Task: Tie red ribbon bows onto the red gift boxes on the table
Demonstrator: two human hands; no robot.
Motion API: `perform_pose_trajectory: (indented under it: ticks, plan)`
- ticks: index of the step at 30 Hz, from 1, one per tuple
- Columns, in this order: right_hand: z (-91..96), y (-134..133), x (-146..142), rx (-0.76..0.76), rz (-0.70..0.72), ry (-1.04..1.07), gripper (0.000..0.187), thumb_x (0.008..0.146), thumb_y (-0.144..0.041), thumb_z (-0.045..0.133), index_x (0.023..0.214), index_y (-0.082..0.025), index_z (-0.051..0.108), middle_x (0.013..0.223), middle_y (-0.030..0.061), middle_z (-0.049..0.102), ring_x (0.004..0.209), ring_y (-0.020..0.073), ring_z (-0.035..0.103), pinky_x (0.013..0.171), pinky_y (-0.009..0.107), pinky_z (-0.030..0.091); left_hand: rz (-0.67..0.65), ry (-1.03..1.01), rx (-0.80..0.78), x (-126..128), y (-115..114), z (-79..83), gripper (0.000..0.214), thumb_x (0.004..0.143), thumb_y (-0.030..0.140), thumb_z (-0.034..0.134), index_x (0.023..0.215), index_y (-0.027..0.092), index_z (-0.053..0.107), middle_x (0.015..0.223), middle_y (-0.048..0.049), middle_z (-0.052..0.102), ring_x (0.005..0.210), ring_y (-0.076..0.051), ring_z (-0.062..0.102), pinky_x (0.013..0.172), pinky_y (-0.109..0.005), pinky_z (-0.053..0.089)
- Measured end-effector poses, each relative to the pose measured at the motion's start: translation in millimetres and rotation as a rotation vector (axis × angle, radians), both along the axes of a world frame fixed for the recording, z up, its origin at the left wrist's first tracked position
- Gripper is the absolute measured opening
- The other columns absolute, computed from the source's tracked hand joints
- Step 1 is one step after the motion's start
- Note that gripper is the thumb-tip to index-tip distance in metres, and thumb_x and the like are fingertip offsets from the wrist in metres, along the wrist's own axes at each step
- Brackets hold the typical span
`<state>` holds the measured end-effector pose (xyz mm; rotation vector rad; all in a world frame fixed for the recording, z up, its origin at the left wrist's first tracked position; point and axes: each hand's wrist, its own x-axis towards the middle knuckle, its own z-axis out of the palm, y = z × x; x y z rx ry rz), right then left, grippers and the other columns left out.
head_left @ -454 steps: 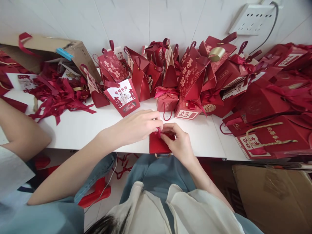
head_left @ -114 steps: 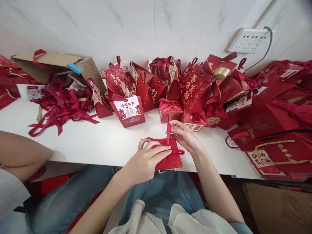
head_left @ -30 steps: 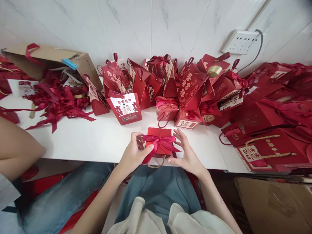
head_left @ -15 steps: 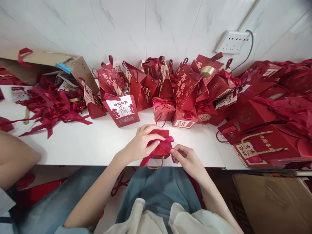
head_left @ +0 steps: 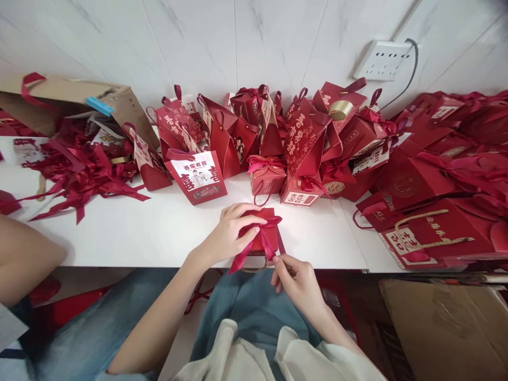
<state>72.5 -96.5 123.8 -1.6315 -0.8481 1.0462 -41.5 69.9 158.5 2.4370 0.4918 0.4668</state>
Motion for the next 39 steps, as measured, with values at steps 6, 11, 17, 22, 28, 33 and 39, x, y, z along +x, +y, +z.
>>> perform_pose_trajectory:
  ticks: [6, 11, 17, 22, 28, 33, 39]
  plan:
    - [0.8, -10, 14, -0.006, 0.136, -0.101, 0.038, 0.092, -0.049, 0.044, 0.079, -0.020, 0.064, 0.055, -0.0007, 0.062, 0.042, 0.0116, 0.055, 0.045, 0.022, 0.044, -0.012, 0.000, -0.028, 1, 0, 3.1, 0.023, 0.090, 0.024, 0.049, 0.103, 0.025, 0.068, 0.125, -0.0055, 0.057, 0.123, -0.024, 0.047, 0.106, -0.045, 0.031]
    - [7.9, -6, 27, -0.065, 0.314, -0.219, 0.033, 0.094, -0.040, 0.043, 0.076, -0.021, 0.064, 0.061, -0.0002, 0.064, 0.045, 0.0122, 0.056, 0.050, 0.024, 0.045, -0.023, -0.011, -0.022, -1, 1, 0.6, 0.023, 0.089, 0.023, 0.050, 0.103, 0.025, 0.068, 0.124, -0.0057, 0.057, 0.122, -0.024, 0.047, 0.106, -0.044, 0.032]
    - [15.8, -3, 38, -0.147, 0.439, -0.321, 0.030, 0.092, -0.032, 0.044, 0.073, -0.021, 0.065, 0.068, 0.0008, 0.069, 0.050, 0.0144, 0.061, 0.053, 0.025, 0.045, -0.023, 0.015, -0.013, 0, -2, 3.7, 0.023, 0.083, 0.028, 0.059, 0.105, 0.023, 0.065, 0.128, -0.0066, 0.055, 0.124, -0.026, 0.044, 0.107, -0.045, 0.028]
    - [25.0, -5, 58, -0.175, 0.361, -0.453, 0.026, 0.090, -0.031, 0.047, 0.073, -0.022, 0.065, 0.068, 0.0004, 0.069, 0.056, 0.0161, 0.061, 0.057, 0.027, 0.045, -0.029, 0.042, -0.048, -1, -4, 9.8, 0.030, 0.077, 0.027, 0.064, 0.107, 0.022, 0.062, 0.129, -0.0080, 0.054, 0.125, -0.028, 0.044, 0.108, -0.047, 0.028]
    - [26.5, -3, 76, -0.012, -0.048, -0.484, 0.036, 0.089, -0.052, 0.046, 0.095, -0.020, 0.063, 0.085, 0.0074, 0.067, 0.072, 0.0205, 0.063, 0.055, 0.030, 0.049, 0.231, -0.349, -0.333, -22, 5, -3.2, 0.036, 0.084, 0.036, 0.054, 0.117, 0.021, 0.055, 0.131, -0.0099, 0.054, 0.126, -0.027, 0.045, 0.104, -0.042, 0.035]
    - [14.9, 18, 65, 0.310, 0.109, -0.423, 0.068, 0.080, -0.063, 0.057, 0.132, -0.023, 0.043, 0.132, 0.0156, 0.049, 0.122, 0.0298, 0.050, 0.091, 0.047, 0.051, 0.449, -0.167, -0.595, -32, 4, -15.0, 0.033, 0.083, 0.049, 0.050, 0.092, 0.018, 0.060, 0.093, -0.0052, 0.064, 0.089, -0.021, 0.059, 0.080, -0.033, 0.044]
    - [2.5, 43, 56, 0.214, 0.325, -0.443, 0.101, 0.071, -0.049, 0.074, 0.149, -0.025, 0.015, 0.153, 0.0153, 0.025, 0.142, 0.0312, 0.025, 0.114, 0.053, 0.027, 0.394, -0.168, -0.747, -24, -3, -17.3, 0.030, 0.080, 0.045, 0.054, 0.068, 0.017, 0.053, 0.065, 0.0013, 0.055, 0.066, -0.014, 0.054, 0.066, -0.027, 0.044]
